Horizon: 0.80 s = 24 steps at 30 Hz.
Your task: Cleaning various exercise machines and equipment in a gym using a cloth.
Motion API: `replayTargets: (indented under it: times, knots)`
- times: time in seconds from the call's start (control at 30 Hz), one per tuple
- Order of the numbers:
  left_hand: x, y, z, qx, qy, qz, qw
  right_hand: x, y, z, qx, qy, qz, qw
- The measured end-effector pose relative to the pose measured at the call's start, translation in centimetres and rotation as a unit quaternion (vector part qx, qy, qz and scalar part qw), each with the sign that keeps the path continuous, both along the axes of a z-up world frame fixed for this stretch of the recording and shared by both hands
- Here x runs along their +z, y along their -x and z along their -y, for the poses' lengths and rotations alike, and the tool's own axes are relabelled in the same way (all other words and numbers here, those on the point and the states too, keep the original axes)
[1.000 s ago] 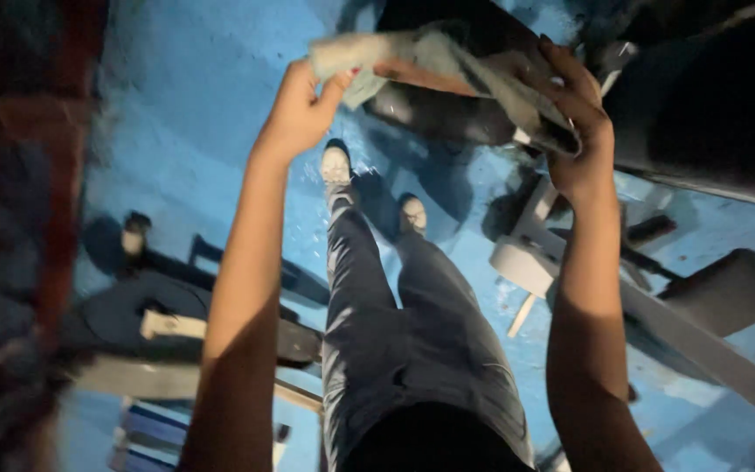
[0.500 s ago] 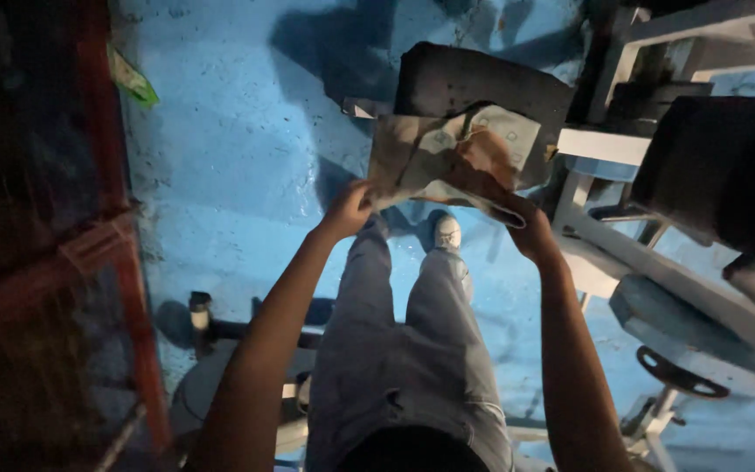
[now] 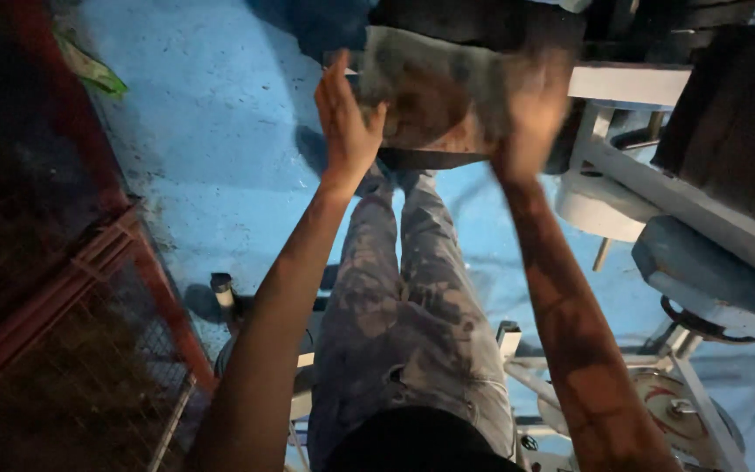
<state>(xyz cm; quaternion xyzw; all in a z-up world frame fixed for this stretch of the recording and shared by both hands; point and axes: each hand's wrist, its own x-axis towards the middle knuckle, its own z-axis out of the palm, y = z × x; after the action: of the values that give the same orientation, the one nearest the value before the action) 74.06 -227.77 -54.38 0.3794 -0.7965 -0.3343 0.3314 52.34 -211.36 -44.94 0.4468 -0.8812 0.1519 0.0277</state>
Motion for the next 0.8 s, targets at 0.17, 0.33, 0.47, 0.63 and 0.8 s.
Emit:
replayTargets:
  times: [0.17,0.33,0.47,0.63,0.8]
  knots:
    - [2.3,-2.1,-3.7,0.027,-0.117,0.044,0.992,-1.6,-3.6,4.8,0.341,-0.182,0.04,0.921]
    - [-2.3,-4.6,-8.1,0.1,-0.11,0.076,0.986,-4.4,-1.2,6.8,0.404,-0.234,0.027,0.884]
    - [-4.0,-4.2,-9.6,0.173,-0.132,0.058,0.974,-4.7,1.7,9.5,0.326,-0.294,0.122,0.89]
    - [-9.2,0.6,-9.2,0.228,-0.282,0.005,0.932,-2.3,5.4,13.5,0.24,-0.112,-0.028,0.964]
    - [-7.4,5.8,-7.0,0.15,-0.449,-0.059,0.879,-5.6,10.0,8.7,0.072,-0.021,0.066,0.995]
